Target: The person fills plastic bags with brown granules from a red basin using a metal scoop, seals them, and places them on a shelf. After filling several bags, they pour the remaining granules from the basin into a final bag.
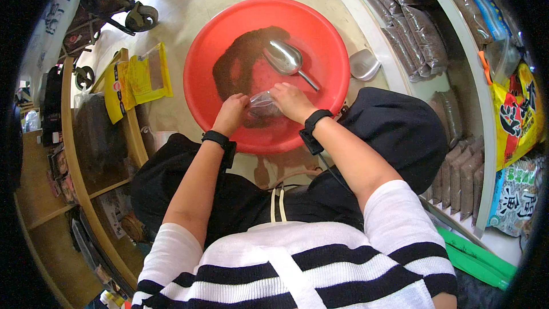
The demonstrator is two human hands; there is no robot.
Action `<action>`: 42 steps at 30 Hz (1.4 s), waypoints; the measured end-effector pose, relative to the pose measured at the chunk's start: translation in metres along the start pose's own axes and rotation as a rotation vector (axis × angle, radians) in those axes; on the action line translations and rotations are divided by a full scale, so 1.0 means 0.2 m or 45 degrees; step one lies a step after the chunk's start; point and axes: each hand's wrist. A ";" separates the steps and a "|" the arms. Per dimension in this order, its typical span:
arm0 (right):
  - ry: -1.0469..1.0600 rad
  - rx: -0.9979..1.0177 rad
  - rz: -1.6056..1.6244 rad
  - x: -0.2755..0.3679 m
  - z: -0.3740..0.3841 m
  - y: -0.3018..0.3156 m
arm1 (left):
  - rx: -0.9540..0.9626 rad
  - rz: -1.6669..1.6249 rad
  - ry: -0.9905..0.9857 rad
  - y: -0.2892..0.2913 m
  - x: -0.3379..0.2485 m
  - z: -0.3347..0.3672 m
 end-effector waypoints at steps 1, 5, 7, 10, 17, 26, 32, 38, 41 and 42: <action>-0.089 0.004 -0.022 0.01 0.01 -0.01 | -0.069 -0.035 -0.079 0.00 0.00 0.00; -0.083 0.018 -0.077 0.01 0.03 -0.03 | -0.065 -0.079 -0.047 0.02 0.01 -0.01; -0.101 0.031 -0.077 0.01 0.03 -0.03 | -0.049 -0.076 -0.038 0.02 0.01 -0.01; -0.083 0.029 -0.097 0.02 0.03 -0.04 | -0.034 -0.072 -0.017 0.01 0.02 0.00; -0.050 0.034 -0.076 0.06 0.08 -0.10 | -0.054 -0.137 -0.062 0.00 0.00 0.01; -0.096 -0.050 -0.001 0.06 0.04 -0.21 | -0.066 -0.168 -0.053 -0.11 -0.08 0.06; -0.206 -0.153 -0.186 0.08 0.01 -0.22 | -0.088 -0.148 -0.089 -0.09 -0.13 0.06; -0.140 -0.181 -0.242 0.02 -0.04 -0.22 | -0.057 -0.121 -0.159 -0.09 -0.14 0.04; -0.128 -0.202 -0.280 -0.03 -0.08 -0.18 | -0.068 -0.036 -0.148 -0.08 -0.11 0.02; -0.029 -0.291 -0.273 -0.04 -0.10 -0.17 | -0.083 0.033 -0.022 -0.07 -0.09 0.01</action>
Point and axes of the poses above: each hand's wrist, its own z-axis towards the middle knuckle, its own y-axis out of the back of the hand, x = y × z, and after that the axes turned 5 degrees about x, right-handed
